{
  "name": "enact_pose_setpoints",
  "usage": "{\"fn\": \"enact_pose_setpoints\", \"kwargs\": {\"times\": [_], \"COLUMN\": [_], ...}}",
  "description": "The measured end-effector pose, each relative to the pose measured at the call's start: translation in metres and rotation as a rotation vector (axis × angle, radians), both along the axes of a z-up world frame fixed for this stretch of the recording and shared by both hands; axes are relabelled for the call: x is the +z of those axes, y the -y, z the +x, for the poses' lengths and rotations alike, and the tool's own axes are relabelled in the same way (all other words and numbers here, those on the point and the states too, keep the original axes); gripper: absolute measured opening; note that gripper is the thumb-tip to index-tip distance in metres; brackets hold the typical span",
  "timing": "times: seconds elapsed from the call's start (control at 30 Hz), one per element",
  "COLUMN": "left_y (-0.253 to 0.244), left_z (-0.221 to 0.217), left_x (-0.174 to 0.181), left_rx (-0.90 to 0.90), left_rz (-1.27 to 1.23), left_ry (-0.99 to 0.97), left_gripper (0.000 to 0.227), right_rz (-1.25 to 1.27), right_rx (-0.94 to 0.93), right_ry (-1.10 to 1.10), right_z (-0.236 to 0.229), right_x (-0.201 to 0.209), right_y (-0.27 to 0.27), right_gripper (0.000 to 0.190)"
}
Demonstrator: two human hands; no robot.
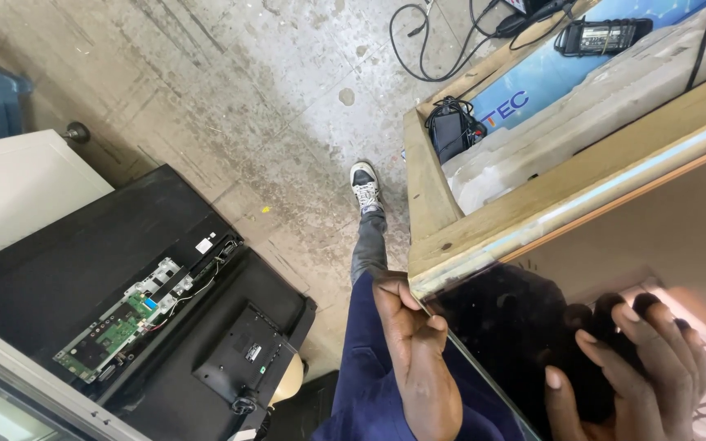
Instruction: The person manipulates the edge of a flat screen panel by hand while it is positioned on a workbench, then moves around the workstation and touches the screen surface.
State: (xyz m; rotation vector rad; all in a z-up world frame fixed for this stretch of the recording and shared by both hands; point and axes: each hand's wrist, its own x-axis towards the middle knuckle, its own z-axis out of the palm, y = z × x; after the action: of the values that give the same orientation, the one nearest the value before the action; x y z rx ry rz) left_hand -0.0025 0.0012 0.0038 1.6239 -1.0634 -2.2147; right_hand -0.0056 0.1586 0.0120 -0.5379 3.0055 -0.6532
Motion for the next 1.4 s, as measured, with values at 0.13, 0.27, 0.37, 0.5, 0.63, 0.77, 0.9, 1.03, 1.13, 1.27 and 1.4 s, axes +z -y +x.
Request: {"fn": "enact_pose_setpoints", "kwargs": {"times": [0.13, 0.27, 0.37, 0.5, 0.63, 0.77, 0.9, 1.03, 1.13, 1.27, 1.4], "left_y": [0.001, 0.001, 0.002, 0.000, 0.000, 0.000, 0.003, 0.002, 0.000, -0.005, -0.003], "left_z": [-0.003, -0.001, 0.001, 0.002, 0.001, 0.000, 0.002, -0.001, -0.003, 0.006, 0.011], "left_x": [0.004, 0.001, -0.001, -0.003, -0.002, -0.001, -0.001, -0.006, -0.005, -0.012, -0.018], "left_rx": [-0.009, -0.003, 0.002, 0.001, -0.007, 0.003, -0.015, 0.038, 0.009, -0.033, -0.061], "left_rz": [-0.041, -0.021, 0.005, 0.002, -0.030, -0.033, 0.027, -0.040, -0.111, -0.145, -0.144], "left_ry": [-0.034, -0.079, -0.058, -0.017, -0.050, -0.122, -0.083, -0.164, -0.174, -0.203, -0.223], "left_gripper": [0.023, 0.024, 0.029, 0.022, 0.021, 0.026, 0.026, 0.025, 0.033, 0.032, 0.033], "right_rz": [-0.002, -0.006, -0.002, -0.001, 0.005, 0.009, 0.003, 0.015, 0.011, 0.008, 0.005], "right_rx": [-0.006, -0.013, -0.003, -0.001, -0.005, -0.003, 0.009, 0.004, 0.010, 0.001, 0.017], "right_ry": [0.009, 0.004, 0.005, 0.003, 0.009, 0.005, -0.002, 0.010, 0.003, -0.006, -0.018], "right_z": [0.001, 0.000, -0.001, -0.001, -0.001, -0.002, -0.003, -0.003, -0.003, -0.003, -0.005], "right_x": [0.002, 0.002, 0.003, 0.003, 0.003, 0.004, 0.004, 0.005, 0.004, 0.004, 0.003], "right_y": [0.000, 0.003, 0.004, 0.003, 0.003, 0.005, 0.005, 0.004, 0.004, 0.006, 0.007], "right_gripper": [0.027, 0.027, 0.027, 0.026, 0.026, 0.026, 0.027, 0.027, 0.026, 0.024, 0.026]}}
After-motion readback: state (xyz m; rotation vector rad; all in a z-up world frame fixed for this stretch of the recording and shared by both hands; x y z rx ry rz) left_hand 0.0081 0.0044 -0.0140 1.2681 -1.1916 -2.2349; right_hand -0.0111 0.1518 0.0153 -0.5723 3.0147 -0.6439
